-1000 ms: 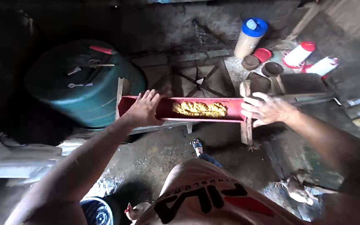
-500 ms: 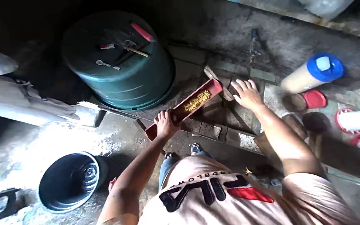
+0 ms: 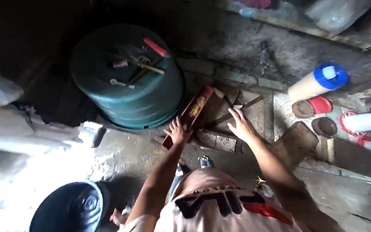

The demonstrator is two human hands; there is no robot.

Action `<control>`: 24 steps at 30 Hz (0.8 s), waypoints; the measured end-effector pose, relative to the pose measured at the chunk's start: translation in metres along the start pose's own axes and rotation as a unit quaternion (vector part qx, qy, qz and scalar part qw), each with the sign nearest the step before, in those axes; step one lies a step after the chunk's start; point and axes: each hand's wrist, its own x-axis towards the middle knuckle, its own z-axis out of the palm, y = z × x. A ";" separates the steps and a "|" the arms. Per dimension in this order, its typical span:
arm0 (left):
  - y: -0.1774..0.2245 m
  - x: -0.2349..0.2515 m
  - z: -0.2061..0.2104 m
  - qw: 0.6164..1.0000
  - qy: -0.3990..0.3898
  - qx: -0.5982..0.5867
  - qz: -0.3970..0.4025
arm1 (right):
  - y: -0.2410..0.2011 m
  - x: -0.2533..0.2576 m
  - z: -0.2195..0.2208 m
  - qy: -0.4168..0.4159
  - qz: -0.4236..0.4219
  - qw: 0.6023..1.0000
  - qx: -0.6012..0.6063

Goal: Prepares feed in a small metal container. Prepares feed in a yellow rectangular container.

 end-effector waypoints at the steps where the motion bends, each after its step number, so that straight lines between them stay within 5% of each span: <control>1: -0.002 -0.001 -0.004 1.000 -0.006 -0.003 0.021 | -0.011 -0.001 -0.014 0.013 0.017 1.000 0.019; 7: -0.035 -0.041 -0.036 0.963 0.105 -0.087 0.233 | -0.088 -0.003 -0.146 0.239 0.001 0.971 -0.001; 13: -0.084 -0.074 -0.069 0.921 0.143 -0.215 0.292 | -0.171 0.004 -0.309 0.538 -0.117 0.834 -0.038; 18: -0.081 -0.089 -0.103 0.884 0.091 -0.363 0.280 | -0.211 0.073 -0.420 0.507 -0.048 0.860 -0.028; 24: -0.046 -0.107 -0.147 0.807 0.041 -0.511 0.295 | -0.218 0.130 -0.449 0.403 -0.047 0.914 -0.006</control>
